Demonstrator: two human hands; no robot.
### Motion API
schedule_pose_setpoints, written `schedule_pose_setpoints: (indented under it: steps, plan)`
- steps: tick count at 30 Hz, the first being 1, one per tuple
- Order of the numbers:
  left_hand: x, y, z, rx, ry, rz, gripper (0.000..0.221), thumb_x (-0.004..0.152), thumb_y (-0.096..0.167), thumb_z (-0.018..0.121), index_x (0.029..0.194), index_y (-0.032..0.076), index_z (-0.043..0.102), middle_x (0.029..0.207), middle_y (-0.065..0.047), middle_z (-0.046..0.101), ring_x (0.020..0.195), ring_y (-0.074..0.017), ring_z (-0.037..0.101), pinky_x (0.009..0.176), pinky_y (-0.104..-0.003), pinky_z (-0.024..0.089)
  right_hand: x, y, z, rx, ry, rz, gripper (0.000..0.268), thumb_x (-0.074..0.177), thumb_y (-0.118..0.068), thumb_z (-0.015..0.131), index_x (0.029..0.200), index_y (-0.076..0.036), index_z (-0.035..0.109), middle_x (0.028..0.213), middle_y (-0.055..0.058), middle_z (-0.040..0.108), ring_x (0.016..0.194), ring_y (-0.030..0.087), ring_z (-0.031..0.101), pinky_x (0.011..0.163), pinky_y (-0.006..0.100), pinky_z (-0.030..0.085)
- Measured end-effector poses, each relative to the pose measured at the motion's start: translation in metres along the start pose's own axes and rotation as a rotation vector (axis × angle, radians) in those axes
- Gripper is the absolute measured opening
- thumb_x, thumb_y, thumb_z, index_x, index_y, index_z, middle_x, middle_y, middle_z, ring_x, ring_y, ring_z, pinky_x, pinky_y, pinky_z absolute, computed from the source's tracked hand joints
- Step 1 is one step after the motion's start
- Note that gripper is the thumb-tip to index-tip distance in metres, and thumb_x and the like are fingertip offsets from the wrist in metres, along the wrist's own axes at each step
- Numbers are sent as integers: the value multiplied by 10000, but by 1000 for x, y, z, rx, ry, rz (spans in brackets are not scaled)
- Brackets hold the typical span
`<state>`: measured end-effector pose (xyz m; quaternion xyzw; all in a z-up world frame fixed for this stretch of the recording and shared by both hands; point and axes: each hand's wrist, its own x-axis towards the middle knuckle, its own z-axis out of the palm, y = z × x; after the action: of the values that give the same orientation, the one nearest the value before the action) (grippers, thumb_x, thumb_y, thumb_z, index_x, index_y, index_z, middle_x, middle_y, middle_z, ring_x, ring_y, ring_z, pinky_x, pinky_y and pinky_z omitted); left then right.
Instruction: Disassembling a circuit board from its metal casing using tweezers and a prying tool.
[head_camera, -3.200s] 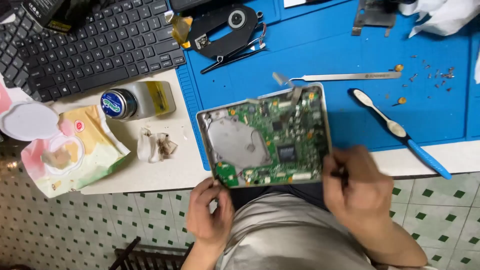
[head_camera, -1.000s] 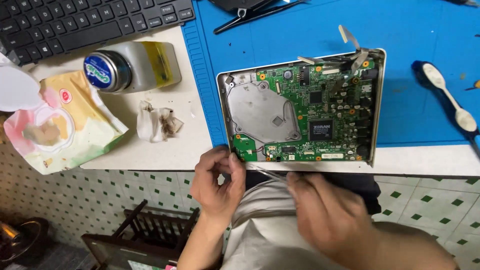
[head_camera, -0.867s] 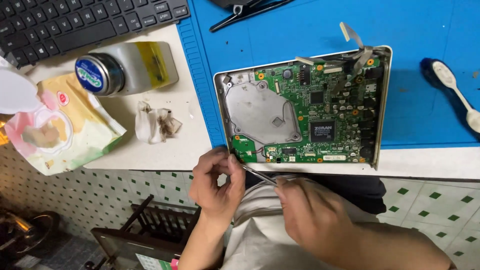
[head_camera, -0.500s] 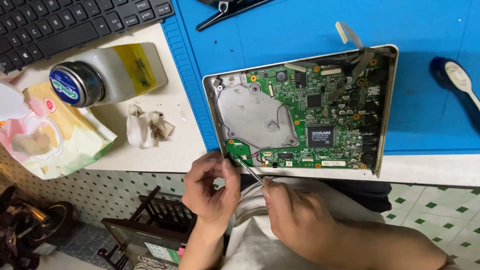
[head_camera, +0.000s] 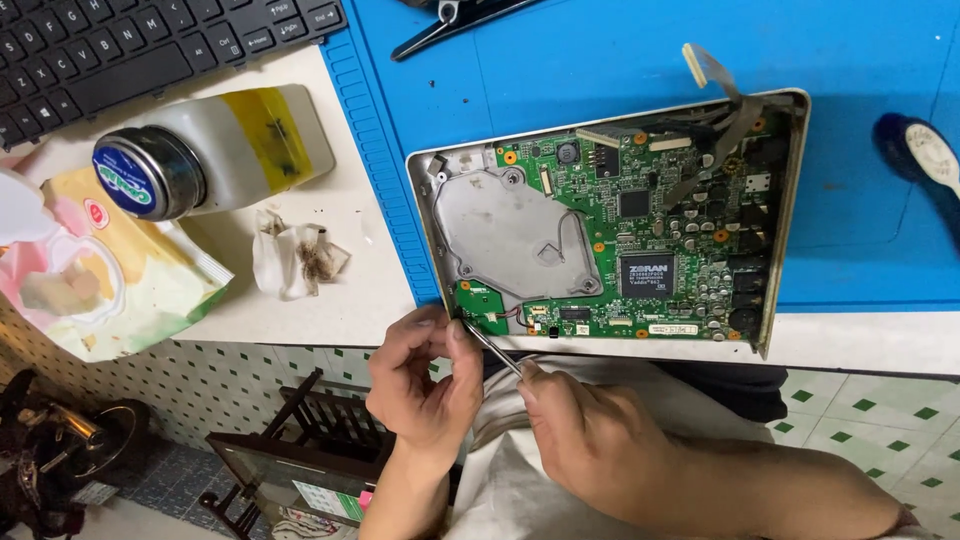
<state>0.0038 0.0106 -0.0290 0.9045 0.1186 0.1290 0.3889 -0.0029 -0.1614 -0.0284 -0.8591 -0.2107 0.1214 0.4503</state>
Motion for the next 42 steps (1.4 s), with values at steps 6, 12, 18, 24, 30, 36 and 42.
schedule_pose_setpoints:
  steps: [6, 12, 18, 24, 30, 36, 42]
  plan:
    - [1, 5, -4, -69, -29, -22, 245, 939, -11, 679, 1131, -53, 533, 976, -259, 687, 717, -185, 703, 603, -221, 630, -1, 1, 3, -17, 27, 5, 119, 995, -149, 640, 1035, -37, 629, 820, 28, 699, 604, 210, 685, 455, 377, 505]
    - [-1, 10, -12, -31, -101, -21, 233, 958, 41, 659, 1151, -25, 548, 1008, -196, 683, 704, -164, 685, 662, -215, 607, -3, 5, 7, 26, 47, 53, 142, 988, -168, 654, 1062, -48, 643, 705, 27, 675, 549, 212, 680, 453, 427, 519]
    - [18, 19, -20, -107, -223, -46, 263, 954, -2, 649, 1201, -62, 586, 1018, -186, 641, 807, -189, 641, 708, -239, 604, 4, 9, -1, 208, 2, 94, 167, 989, -149, 641, 1091, -21, 604, 754, 83, 747, 522, 275, 698, 473, 425, 539]
    - [29, 21, -24, -195, -294, -139, 282, 939, -33, 679, 1212, -55, 614, 1056, -160, 628, 811, -167, 632, 737, -234, 592, 18, 10, -16, 466, -82, 174, 91, 1024, -124, 560, 1051, -37, 562, 629, 81, 613, 475, 255, 600, 504, 371, 476]
    - [27, 16, -25, -232, -304, -181, 292, 938, -12, 699, 1218, -21, 616, 1075, -141, 641, 827, -156, 647, 751, -234, 592, 14, 14, -17, 589, -188, 320, 88, 1028, -187, 551, 1038, -102, 569, 595, 19, 579, 468, 206, 515, 512, 363, 441]
    - [22, 15, -24, -229, -291, -156, 309, 951, -26, 681, 1249, -19, 603, 1080, -151, 631, 868, -170, 653, 766, -237, 604, 10, 10, -14, 466, -63, 216, 66, 1009, -139, 574, 1039, -80, 574, 632, 93, 626, 488, 317, 604, 504, 419, 443]
    - [19, 13, -26, -263, -292, -215, 369, 943, -20, 697, 1291, -35, 576, 1055, -153, 675, 871, -168, 676, 794, -255, 619, -2, 13, -8, 134, 29, 92, 238, 994, -179, 638, 1201, -61, 629, 733, 46, 736, 550, 263, 698, 541, 419, 530]
